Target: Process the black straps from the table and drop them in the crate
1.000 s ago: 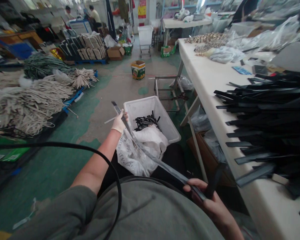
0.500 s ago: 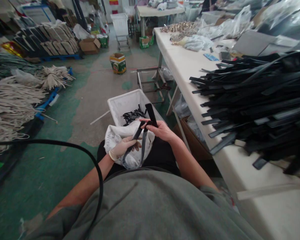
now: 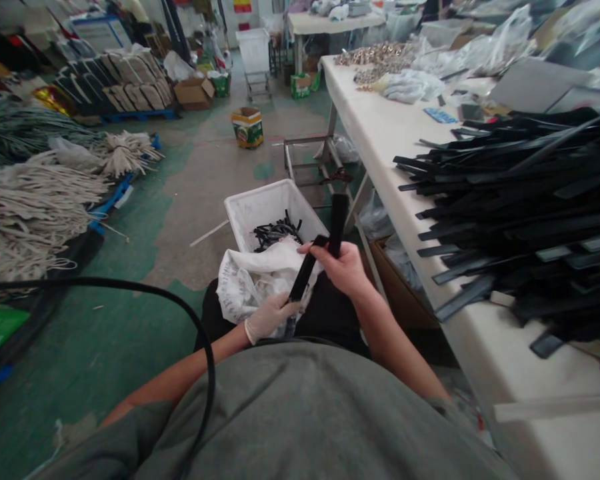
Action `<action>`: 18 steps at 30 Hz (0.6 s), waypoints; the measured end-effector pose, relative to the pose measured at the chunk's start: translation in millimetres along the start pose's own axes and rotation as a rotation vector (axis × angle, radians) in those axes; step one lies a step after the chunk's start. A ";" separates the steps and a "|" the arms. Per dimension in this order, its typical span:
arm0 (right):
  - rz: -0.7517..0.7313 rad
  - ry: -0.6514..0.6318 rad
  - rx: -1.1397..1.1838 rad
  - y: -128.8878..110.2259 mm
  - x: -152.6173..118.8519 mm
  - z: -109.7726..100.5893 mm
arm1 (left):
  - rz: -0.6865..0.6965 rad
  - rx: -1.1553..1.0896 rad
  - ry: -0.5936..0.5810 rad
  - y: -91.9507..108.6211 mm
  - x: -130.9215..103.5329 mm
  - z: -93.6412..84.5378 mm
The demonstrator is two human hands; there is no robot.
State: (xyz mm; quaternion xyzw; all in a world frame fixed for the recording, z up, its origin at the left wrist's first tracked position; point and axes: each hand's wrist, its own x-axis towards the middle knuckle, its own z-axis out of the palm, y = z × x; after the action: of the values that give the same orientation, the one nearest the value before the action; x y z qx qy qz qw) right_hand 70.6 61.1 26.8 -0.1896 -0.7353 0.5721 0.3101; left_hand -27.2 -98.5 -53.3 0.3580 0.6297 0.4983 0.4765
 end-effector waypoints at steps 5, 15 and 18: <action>-0.060 0.115 0.006 0.9 -3.7 -31.4 | -0.101 -0.234 -0.085 -37.1 -2.0 -13.5; -0.343 0.615 -0.147 13.9 20.6 -68.2 | 0.350 -0.248 0.542 89.4 147.3 -128.8; -0.237 0.575 -0.364 38.6 51.1 -76.3 | 0.341 -0.120 0.582 121.8 193.7 -152.8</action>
State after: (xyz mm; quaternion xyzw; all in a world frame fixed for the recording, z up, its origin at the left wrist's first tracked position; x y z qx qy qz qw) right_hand 81.4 159.3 13.7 -0.3084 -0.7246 0.3153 0.5296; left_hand -232.5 67.1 25.1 0.2723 0.6399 0.6882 0.2068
